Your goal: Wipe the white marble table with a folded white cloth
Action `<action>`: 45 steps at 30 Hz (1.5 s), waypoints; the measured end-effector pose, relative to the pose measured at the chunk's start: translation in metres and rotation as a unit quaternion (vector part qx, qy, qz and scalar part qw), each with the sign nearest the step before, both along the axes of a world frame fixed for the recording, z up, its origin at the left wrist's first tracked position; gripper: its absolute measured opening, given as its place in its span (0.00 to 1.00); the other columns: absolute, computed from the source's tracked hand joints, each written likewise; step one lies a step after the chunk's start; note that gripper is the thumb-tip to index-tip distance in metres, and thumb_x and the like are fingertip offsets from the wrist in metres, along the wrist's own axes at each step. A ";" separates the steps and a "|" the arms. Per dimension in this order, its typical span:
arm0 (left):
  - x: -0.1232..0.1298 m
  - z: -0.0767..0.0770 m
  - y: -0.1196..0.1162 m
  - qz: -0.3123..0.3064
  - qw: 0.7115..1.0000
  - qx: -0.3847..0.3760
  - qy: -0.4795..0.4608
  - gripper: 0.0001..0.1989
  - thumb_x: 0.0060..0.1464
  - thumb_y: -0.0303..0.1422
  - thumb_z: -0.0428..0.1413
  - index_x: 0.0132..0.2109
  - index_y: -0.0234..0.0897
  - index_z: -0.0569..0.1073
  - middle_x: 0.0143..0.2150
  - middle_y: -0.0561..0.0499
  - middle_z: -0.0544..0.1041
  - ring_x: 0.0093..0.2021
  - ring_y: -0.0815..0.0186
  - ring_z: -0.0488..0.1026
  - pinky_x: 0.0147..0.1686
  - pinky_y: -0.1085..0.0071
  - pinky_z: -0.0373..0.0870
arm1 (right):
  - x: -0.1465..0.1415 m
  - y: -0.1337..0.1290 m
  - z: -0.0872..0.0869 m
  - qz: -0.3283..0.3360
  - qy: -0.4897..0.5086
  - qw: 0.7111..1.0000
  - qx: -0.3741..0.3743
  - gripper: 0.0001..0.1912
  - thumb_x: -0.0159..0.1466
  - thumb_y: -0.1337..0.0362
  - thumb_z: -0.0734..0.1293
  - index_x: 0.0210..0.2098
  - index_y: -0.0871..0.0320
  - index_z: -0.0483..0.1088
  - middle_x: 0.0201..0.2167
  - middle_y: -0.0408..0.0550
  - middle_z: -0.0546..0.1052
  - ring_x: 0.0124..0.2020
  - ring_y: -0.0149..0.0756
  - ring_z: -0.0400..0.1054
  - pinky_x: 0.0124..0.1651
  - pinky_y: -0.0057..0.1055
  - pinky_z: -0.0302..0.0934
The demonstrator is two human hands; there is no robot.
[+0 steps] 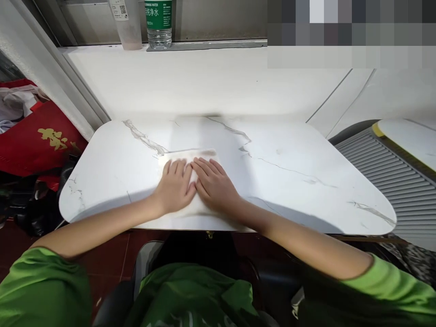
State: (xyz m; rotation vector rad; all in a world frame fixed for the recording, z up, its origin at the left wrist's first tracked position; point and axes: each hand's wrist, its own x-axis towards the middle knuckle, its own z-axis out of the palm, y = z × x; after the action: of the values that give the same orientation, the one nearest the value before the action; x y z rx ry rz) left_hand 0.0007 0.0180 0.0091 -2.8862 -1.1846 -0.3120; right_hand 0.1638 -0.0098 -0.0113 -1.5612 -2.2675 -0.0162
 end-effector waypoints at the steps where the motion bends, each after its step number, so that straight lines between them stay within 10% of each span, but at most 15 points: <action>1: 0.004 -0.001 -0.005 -0.013 1.000 -0.006 -0.002 0.26 0.65 0.35 0.41 0.62 0.21 0.65 0.65 0.28 0.66 0.66 0.45 0.61 0.67 0.47 0.52 | 0.005 -0.009 0.000 -0.006 -0.006 1.000 0.001 0.28 0.68 0.67 0.51 0.63 0.71 0.65 0.64 0.61 0.68 0.68 0.46 0.58 0.70 0.48 0.49; 7: 0.034 -0.011 0.007 -0.029 0.999 -0.039 -0.019 0.27 0.65 0.34 0.41 0.66 0.22 0.60 0.71 0.31 0.59 0.73 0.47 0.50 0.70 0.45 0.45 | 0.028 0.000 0.003 -0.035 -0.019 0.998 -0.040 0.29 0.69 0.66 0.50 0.64 0.69 0.64 0.65 0.59 0.67 0.68 0.45 0.57 0.70 0.50 0.50; 19: 0.101 -0.010 0.148 -0.006 0.997 -0.067 -0.035 0.26 0.65 0.31 0.40 0.66 0.25 0.60 0.71 0.35 0.59 0.72 0.53 0.52 0.71 0.49 0.41 | 0.080 0.149 -0.004 -0.081 0.038 0.996 -0.018 0.27 0.68 0.67 0.50 0.62 0.64 0.66 0.65 0.55 0.68 0.67 0.45 0.59 0.67 0.49 0.49; 27: 0.120 -0.013 0.193 0.002 0.996 -0.066 -0.053 0.25 0.65 0.32 0.40 0.66 0.28 0.61 0.70 0.38 0.61 0.71 0.56 0.54 0.72 0.53 0.41 | 0.093 0.190 -0.002 -0.113 0.055 0.992 -0.003 0.26 0.66 0.70 0.50 0.56 0.62 0.71 0.58 0.54 0.75 0.58 0.44 0.67 0.63 0.43 0.53; 37: 0.114 -0.012 0.176 0.007 0.997 -0.069 -0.029 0.28 0.66 0.33 0.40 0.69 0.25 0.57 0.73 0.36 0.55 0.73 0.54 0.50 0.71 0.50 0.40 | 0.091 0.176 -0.002 -0.110 0.033 0.993 -0.025 0.30 0.64 0.71 0.50 0.62 0.68 0.65 0.65 0.57 0.67 0.66 0.45 0.59 0.68 0.47 0.48; 45: 0.098 -0.012 0.078 -0.004 0.998 -0.056 -0.007 0.29 0.66 0.33 0.39 0.69 0.19 0.57 0.72 0.32 0.55 0.73 0.50 0.50 0.71 0.46 0.40 | 0.080 0.075 0.005 -0.073 -0.024 0.995 -0.058 0.32 0.65 0.68 0.50 0.67 0.74 0.58 0.69 0.60 0.61 0.70 0.44 0.53 0.72 0.47 0.44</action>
State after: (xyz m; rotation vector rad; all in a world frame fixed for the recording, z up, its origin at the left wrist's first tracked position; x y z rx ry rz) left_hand 0.0984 0.0962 -0.0034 -2.9892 -1.2308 -0.2740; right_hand 0.2435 0.0650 -0.0062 -1.8035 -2.2199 0.0398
